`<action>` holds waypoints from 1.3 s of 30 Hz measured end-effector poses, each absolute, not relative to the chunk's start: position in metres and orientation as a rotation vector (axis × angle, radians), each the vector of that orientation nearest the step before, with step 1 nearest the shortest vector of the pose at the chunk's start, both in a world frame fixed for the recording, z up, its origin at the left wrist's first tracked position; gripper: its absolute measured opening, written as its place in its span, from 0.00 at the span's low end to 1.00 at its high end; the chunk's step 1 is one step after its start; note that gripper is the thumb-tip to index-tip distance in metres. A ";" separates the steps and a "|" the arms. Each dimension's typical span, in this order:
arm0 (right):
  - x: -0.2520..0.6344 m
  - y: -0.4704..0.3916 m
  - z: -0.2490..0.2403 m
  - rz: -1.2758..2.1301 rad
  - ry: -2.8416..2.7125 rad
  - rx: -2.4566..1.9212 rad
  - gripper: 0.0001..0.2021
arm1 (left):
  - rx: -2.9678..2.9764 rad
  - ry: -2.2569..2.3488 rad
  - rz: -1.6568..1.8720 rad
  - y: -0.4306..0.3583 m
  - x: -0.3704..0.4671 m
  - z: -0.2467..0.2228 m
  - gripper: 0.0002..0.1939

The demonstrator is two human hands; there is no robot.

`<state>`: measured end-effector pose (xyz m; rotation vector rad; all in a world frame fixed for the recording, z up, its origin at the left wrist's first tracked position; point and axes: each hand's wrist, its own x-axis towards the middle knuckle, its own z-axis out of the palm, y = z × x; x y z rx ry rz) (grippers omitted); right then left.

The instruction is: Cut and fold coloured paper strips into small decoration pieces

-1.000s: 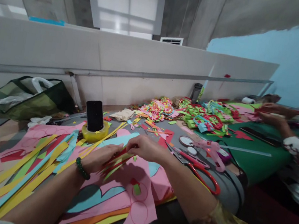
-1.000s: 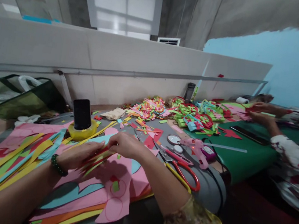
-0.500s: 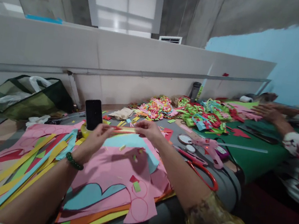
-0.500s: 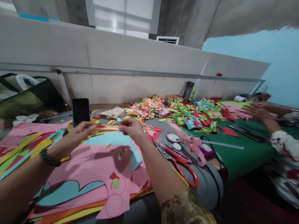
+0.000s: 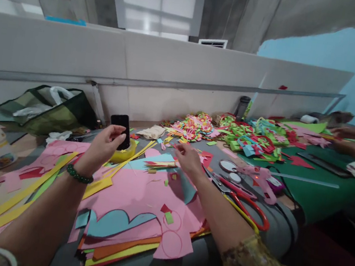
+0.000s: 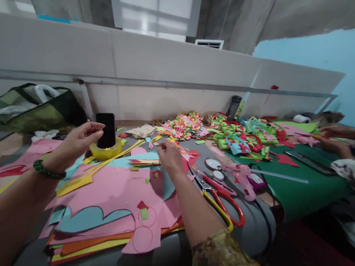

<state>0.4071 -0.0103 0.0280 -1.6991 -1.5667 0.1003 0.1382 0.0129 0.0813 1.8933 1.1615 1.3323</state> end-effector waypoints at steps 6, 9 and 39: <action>0.401 -0.013 0.033 0.036 -1.519 -1.484 0.13 | 2.215 1.367 1.248 -0.007 0.091 0.115 0.17; 0.401 -0.014 0.033 0.003 -1.541 -1.379 0.11 | 2.324 1.550 1.031 -0.028 0.076 0.105 0.17; 0.393 -0.012 0.023 0.012 -1.732 -1.340 0.11 | 1.158 1.029 1.262 -0.035 0.062 0.071 0.05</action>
